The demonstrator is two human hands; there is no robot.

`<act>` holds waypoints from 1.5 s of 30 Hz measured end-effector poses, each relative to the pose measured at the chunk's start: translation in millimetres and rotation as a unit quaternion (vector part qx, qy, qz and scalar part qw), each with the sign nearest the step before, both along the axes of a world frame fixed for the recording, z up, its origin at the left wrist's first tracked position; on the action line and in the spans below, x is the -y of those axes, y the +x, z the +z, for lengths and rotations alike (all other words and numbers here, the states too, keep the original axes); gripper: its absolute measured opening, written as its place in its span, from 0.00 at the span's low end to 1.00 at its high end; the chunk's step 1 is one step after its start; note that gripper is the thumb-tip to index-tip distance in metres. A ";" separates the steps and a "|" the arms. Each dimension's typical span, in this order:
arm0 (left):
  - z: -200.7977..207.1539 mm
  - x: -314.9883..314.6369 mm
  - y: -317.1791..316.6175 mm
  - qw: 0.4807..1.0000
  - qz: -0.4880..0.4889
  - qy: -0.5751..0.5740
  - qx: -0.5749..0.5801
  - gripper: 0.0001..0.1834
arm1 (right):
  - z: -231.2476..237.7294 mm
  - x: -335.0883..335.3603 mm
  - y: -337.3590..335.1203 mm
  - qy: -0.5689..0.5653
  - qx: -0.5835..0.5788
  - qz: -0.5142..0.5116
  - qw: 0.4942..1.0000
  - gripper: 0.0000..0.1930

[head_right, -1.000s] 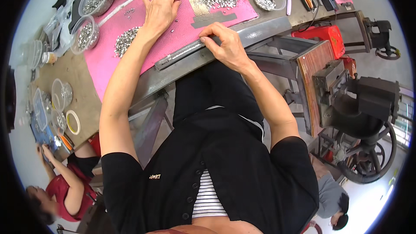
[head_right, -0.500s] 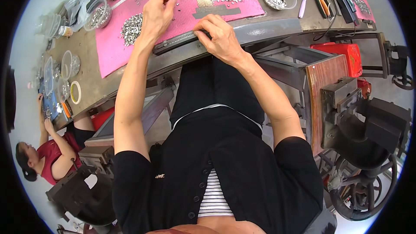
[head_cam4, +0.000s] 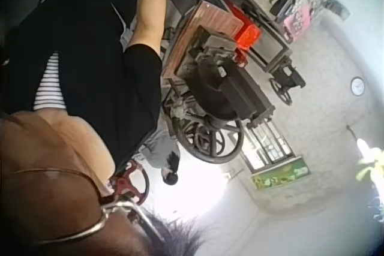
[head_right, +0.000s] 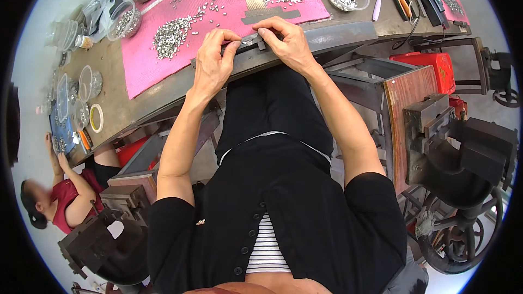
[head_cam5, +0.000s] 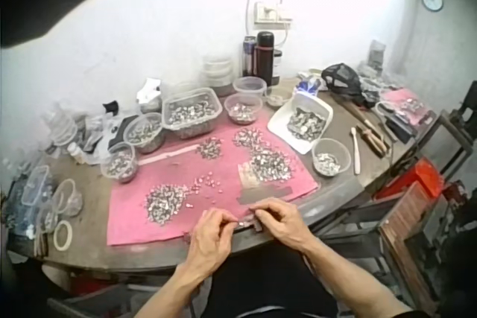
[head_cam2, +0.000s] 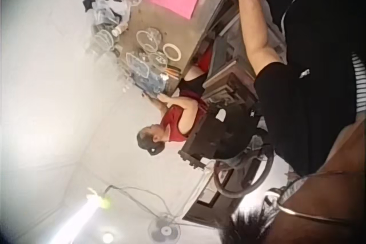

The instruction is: The person places small metal pieces into a metal mold bar by hand, places the mold bar into a press machine to press it, and continues assembling metal pieces into the mold bar.

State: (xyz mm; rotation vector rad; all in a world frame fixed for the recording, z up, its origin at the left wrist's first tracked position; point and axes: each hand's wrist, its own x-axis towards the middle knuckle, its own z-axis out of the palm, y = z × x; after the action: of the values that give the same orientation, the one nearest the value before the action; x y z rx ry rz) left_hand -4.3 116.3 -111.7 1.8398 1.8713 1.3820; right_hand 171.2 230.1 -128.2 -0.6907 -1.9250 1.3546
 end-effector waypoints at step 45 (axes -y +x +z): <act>-8.9 -128.9 -135.7 0.994 0.102 -0.034 -0.012 0.07 | 26.4 -184.5 -57.0 0.260 0.247 -0.134 0.924 0.09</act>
State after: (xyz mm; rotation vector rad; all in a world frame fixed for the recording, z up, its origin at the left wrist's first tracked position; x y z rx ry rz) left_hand -140.0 245.2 -120.6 1.6798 2.1407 1.3424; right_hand 114.2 414.6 -101.8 -1.0368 -2.3338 0.4792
